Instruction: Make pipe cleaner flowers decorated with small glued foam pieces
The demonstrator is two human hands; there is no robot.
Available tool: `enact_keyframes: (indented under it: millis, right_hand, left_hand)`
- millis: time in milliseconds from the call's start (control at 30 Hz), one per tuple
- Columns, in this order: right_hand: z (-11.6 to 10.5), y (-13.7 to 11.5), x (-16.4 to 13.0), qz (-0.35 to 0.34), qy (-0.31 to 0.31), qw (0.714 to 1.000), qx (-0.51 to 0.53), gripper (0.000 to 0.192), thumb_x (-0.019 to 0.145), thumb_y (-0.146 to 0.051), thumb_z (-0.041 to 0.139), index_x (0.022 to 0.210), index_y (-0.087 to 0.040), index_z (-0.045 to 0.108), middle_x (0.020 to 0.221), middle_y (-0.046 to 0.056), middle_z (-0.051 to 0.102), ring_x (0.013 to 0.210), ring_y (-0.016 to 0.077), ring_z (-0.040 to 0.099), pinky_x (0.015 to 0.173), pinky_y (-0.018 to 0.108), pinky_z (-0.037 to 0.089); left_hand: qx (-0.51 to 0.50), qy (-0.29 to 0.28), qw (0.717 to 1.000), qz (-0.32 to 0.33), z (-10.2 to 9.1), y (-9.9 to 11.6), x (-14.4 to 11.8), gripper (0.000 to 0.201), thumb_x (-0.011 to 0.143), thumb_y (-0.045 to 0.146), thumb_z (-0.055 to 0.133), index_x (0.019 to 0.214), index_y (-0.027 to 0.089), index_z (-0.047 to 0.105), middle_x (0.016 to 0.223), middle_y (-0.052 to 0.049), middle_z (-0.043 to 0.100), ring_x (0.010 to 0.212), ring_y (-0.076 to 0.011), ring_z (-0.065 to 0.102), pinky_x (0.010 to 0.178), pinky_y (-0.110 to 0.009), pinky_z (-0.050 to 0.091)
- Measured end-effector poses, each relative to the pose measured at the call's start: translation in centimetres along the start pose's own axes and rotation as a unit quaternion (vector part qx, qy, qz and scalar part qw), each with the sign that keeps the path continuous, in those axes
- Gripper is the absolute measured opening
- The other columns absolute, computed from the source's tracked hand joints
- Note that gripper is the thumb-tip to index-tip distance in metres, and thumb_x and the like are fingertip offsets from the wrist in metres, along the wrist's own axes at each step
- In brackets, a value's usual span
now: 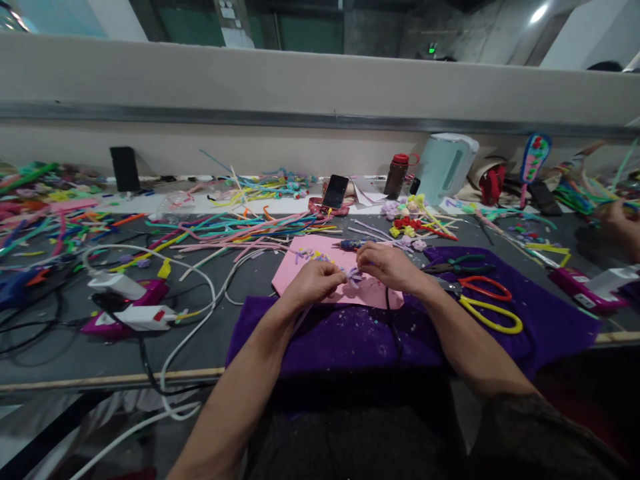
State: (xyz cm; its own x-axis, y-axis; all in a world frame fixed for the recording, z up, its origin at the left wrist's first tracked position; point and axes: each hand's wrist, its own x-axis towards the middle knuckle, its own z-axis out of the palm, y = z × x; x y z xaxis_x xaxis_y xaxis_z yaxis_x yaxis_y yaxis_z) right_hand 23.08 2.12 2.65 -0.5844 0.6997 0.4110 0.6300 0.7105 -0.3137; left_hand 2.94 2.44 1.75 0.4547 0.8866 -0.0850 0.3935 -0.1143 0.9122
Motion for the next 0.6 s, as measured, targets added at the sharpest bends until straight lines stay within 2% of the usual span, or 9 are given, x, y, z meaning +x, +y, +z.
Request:
enact_keyframes:
  millis: [233, 400, 500, 600]
  right_hand:
    - [0.2, 0.2, -0.1, -0.007, 0.003, 1.000, 0.006, 0.008, 0.081, -0.015, 0.051, 0.080, -0.016, 0.059, 0.092, 0.004, 0.059, 0.080, 0.0129, 0.055, 0.072, 0.024, 0.040]
    - [0.0, 0.5, 0.0, -0.036, 0.039, 0.997, 0.058, 0.013, 0.082, -0.020, 0.051, 0.086, -0.019, 0.064, 0.093, 0.006, 0.061, 0.083, 0.0144, 0.057, 0.073, 0.027, 0.044]
    - [-0.8, 0.4, 0.0, -0.037, 0.108, 0.988, 0.104, 0.020, 0.083, -0.023, 0.050, 0.097, -0.022, 0.064, 0.098, 0.006, 0.061, 0.091, 0.0153, 0.057, 0.078, 0.029, 0.045]
    - [-1.4, 0.5, -0.1, 0.010, 0.222, 0.967, 0.127, 0.022, 0.083, -0.024, 0.050, 0.100, -0.023, 0.064, 0.100, 0.005, 0.061, 0.095, 0.0164, 0.056, 0.083, 0.032, 0.045]
  left_hand:
    - [-0.012, 0.004, 1.000, -0.001, 0.0, -0.2, 0.0, 0.025, 0.067, 0.032, 0.055, 0.050, 0.014, 0.048, 0.041, 0.005, 0.041, 0.036, -0.0051, 0.034, 0.038, -0.018, 0.024]
    - [-0.024, 0.009, 1.000, -0.010, -0.1, 0.0, 0.0, 0.026, 0.067, 0.035, 0.056, 0.052, 0.014, 0.049, 0.040, 0.005, 0.043, 0.034, -0.0047, 0.034, 0.036, -0.018, 0.022]
    - [-0.052, 0.018, 0.998, -0.020, -0.3, 0.3, -0.2, 0.025, 0.068, 0.036, 0.058, 0.056, 0.014, 0.052, 0.040, 0.005, 0.045, 0.031, -0.0039, 0.032, 0.034, -0.018, 0.020]
    - [-0.132, 0.016, 0.991, -0.028, -0.7, 0.4, -0.3, 0.025, 0.070, 0.038, 0.057, 0.066, 0.013, 0.055, 0.044, 0.004, 0.050, 0.028, -0.0036, 0.033, 0.032, -0.017, 0.021]
